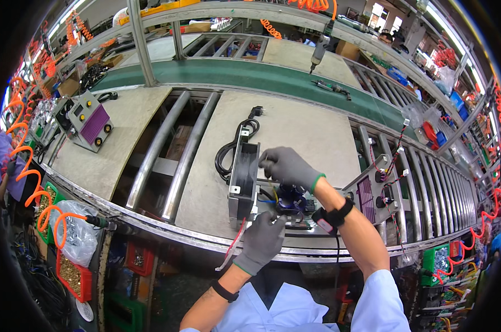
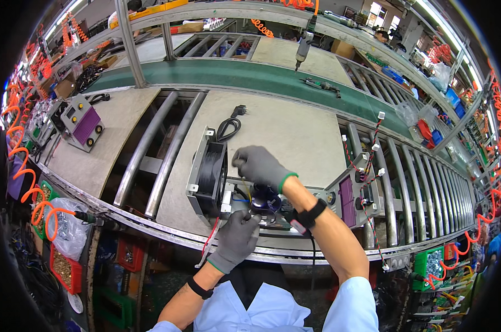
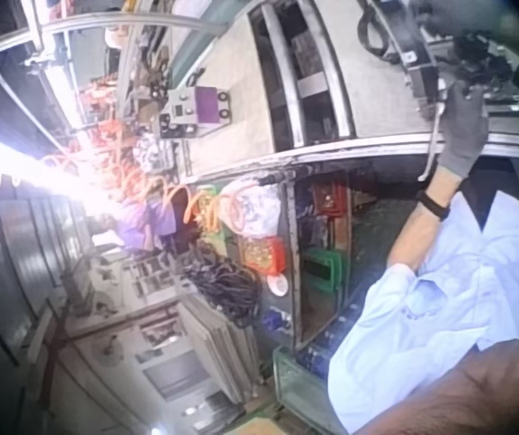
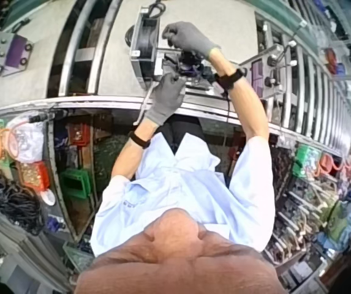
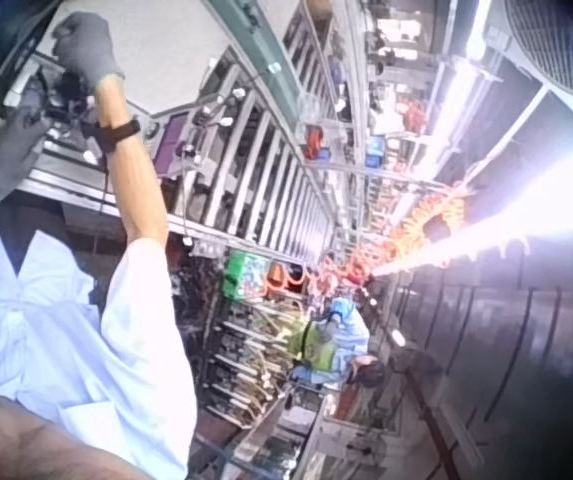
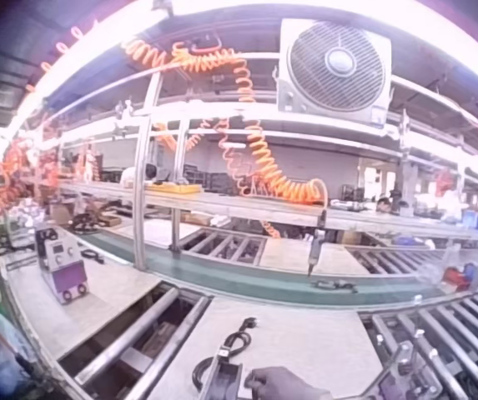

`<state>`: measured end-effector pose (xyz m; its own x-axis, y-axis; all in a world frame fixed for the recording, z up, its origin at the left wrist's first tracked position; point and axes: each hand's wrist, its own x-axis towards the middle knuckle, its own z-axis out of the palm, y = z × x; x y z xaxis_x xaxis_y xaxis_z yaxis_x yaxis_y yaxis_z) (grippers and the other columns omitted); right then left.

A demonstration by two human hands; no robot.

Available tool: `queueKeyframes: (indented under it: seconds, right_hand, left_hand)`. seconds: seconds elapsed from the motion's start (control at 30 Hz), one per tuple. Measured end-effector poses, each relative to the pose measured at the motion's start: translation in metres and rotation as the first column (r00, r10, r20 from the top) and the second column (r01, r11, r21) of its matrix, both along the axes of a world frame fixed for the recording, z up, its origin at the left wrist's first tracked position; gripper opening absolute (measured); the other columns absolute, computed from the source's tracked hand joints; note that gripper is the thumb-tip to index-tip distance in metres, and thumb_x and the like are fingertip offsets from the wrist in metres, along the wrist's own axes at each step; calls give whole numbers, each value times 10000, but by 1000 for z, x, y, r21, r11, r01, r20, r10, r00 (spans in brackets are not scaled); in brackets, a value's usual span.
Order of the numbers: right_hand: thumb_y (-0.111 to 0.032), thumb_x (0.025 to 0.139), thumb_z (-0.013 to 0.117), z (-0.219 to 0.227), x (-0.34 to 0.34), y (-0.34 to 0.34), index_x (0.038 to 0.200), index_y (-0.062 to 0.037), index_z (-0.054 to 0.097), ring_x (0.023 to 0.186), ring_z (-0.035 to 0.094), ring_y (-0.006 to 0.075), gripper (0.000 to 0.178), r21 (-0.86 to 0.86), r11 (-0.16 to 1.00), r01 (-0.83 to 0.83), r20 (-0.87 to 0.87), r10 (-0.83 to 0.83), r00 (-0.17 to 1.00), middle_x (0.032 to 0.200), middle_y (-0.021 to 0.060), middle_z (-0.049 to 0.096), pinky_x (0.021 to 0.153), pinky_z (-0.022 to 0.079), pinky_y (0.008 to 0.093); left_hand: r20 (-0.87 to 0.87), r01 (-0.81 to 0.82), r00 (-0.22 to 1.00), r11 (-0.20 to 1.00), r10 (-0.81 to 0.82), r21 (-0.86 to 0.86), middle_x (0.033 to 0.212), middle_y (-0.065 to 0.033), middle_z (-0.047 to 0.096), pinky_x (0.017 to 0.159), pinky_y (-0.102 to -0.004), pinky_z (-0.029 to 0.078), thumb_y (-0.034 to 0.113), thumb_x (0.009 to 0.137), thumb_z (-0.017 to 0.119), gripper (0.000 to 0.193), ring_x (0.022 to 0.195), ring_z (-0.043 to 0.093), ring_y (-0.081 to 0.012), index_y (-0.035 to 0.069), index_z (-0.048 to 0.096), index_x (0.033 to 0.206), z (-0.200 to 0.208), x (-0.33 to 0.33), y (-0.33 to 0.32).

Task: Assembling electronic components, fans, and circuit boards into a metal housing on a factory assembly line.

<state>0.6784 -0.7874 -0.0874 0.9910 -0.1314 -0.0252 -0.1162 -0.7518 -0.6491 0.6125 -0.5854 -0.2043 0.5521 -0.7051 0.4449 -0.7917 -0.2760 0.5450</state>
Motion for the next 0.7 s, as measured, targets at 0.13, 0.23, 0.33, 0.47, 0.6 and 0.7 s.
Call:
queueKeyframes:
  seconds: [0.13, 0.23, 0.33, 0.47, 0.6, 0.7]
  right_hand:
    - [-172, 865, 659, -34, 23, -33, 980, -31, 799, 843, 760, 310, 230, -72, 994, 76, -252, -92, 963, 898, 183, 779, 799, 588, 407]
    - [-196, 855, 705, -56, 17, -46, 983, -33, 812, 798, 755, 290, 233, -96, 994, -61, -223, 38, 974, 889, 169, 785, 792, 587, 400]
    - [-223, 852, 742, -65, 10, -50, 992, -37, 820, 777, 747, 273, 246, 19, 1000, -24, -184, 27, 983, 886, 162, 788, 785, 586, 395]
    - [-259, 867, 775, -66, 6, -52, 999, -43, 823, 779, 744, 260, 258, 93, 994, 55, -157, -40, 987, 879, 154, 790, 780, 586, 389]
    - [-291, 875, 798, -68, 8, -53, 1000, -42, 823, 767, 743, 236, 279, -8, 995, 104, -127, -104, 986, 856, 141, 788, 774, 586, 387]
    - [-313, 875, 787, -70, 11, -52, 1013, -46, 822, 741, 732, 229, 302, -16, 996, 91, -141, -92, 986, 853, 145, 789, 742, 577, 381]
  left_hand:
    - [-40, -39, 999, 996, 36, -85, 1255, -170, 580, 732, -427, 600, 173, 880, 702, 410, 989, 687, -324, 152, 664, 1287, -4, -3, -1]
    - [6, -105, 994, 969, 109, -224, 1350, -199, 546, 764, -420, 615, 147, 882, 675, 488, 1039, 694, -334, 137, 616, 1367, 8, -3, -5]
    - [45, -108, 992, 973, 120, -206, 1460, -228, 499, 771, -416, 625, 131, 888, 651, 554, 1103, 695, -346, 113, 564, 1435, 24, 1, -7]
    - [-16, -35, 999, 998, 35, -53, 1525, -243, 470, 758, -419, 628, 141, 894, 643, 562, 1105, 703, -351, 103, 553, 1448, 28, 6, -5]
    - [26, -29, 999, 992, 33, -125, 1481, -235, 514, 766, -424, 626, 170, 893, 661, 537, 1034, 724, -348, 125, 580, 1422, 17, 9, -3]
    - [101, 28, 995, 992, -15, -123, 1438, -249, 539, 752, -419, 623, 193, 893, 676, 526, 988, 728, -354, 130, 594, 1409, 14, 10, 1]
